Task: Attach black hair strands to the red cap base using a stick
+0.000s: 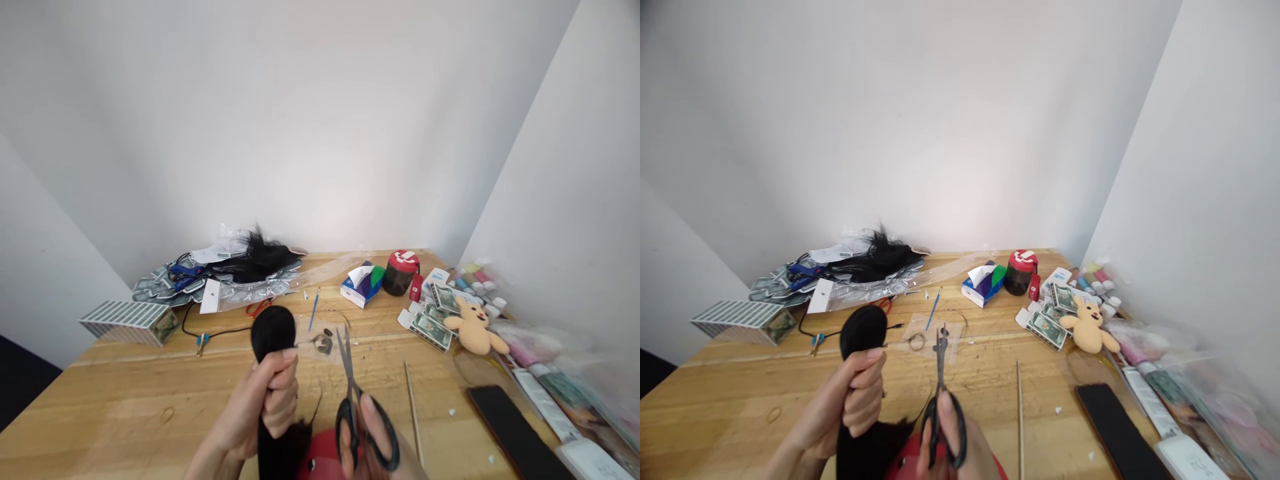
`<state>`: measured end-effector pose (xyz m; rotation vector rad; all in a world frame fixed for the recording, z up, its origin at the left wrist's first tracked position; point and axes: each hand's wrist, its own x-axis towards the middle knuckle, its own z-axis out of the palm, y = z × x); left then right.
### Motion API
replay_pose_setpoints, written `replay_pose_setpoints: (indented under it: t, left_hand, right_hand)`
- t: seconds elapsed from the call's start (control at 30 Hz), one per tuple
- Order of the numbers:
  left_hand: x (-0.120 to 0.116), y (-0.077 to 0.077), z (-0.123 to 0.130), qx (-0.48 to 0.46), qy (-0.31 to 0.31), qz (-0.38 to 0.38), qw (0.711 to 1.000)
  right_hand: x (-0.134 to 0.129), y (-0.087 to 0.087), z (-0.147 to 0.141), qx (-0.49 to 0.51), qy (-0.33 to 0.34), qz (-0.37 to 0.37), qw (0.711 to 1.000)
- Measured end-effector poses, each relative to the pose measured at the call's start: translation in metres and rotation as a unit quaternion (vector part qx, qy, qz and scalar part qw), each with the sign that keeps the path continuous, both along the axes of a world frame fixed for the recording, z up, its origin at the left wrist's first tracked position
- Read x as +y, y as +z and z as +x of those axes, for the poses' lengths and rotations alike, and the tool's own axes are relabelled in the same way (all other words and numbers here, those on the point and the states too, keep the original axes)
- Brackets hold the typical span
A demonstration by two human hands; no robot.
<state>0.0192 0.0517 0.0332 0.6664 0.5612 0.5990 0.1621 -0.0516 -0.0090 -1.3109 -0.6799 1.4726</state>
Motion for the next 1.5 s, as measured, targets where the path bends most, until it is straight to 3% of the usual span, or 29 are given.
replay_pose_setpoints:
  t: [0.13,0.27,0.43,0.57,0.63,0.7,0.83,0.97,1.13,1.3,1.4,1.5]
  left_hand:
    - [0.000,0.007,-0.019,-0.031,0.017,0.002,0.999]
    - [-0.003,0.011,-0.029,-0.059,0.012,-0.003,0.998]
    - [-0.007,0.010,-0.029,-0.078,-0.006,-0.007,0.997]
    - [-0.009,0.012,-0.026,-0.089,-0.025,-0.007,0.996]
    - [-0.010,0.013,-0.024,-0.091,-0.035,-0.010,0.995]
    - [-0.011,0.014,-0.023,-0.092,-0.042,-0.013,0.995]
    - [-0.015,0.014,-0.019,-0.090,-0.050,-0.013,0.995]
    - [-0.015,0.013,-0.017,-0.092,-0.056,-0.011,0.994]
    - [-0.007,0.012,-0.019,-0.110,-0.028,-0.012,0.993]
    - [0.002,0.021,-0.036,-0.143,0.032,-0.005,0.989]
    - [0.005,0.031,-0.052,-0.154,0.079,0.011,0.985]
    - [0.010,0.034,-0.057,-0.055,0.184,0.028,0.981]
  right_hand:
    - [0.013,0.007,0.030,-0.030,-0.013,-0.049,0.998]
    - [0.027,-0.005,0.063,-0.184,-0.015,-0.073,0.980]
    - [0.045,-0.026,0.098,-0.428,-0.033,-0.160,0.889]
    - [0.051,-0.021,0.107,-0.515,-0.038,-0.165,0.840]
    - [0.051,-0.008,0.099,-0.523,-0.029,-0.115,0.844]
    - [0.049,0.010,0.082,-0.497,0.003,-0.028,0.867]
    - [0.046,0.048,0.032,-0.345,0.113,0.171,0.916]
    - [0.052,0.066,-0.001,-0.274,0.136,0.258,0.917]
    - [0.062,0.057,0.000,-0.313,0.105,0.259,0.907]
    - [0.075,0.026,0.032,-0.386,0.022,0.243,0.889]
    - [0.081,0.009,0.052,-0.372,-0.026,0.220,0.901]
    - [0.079,0.008,0.060,-0.304,-0.053,0.205,0.929]
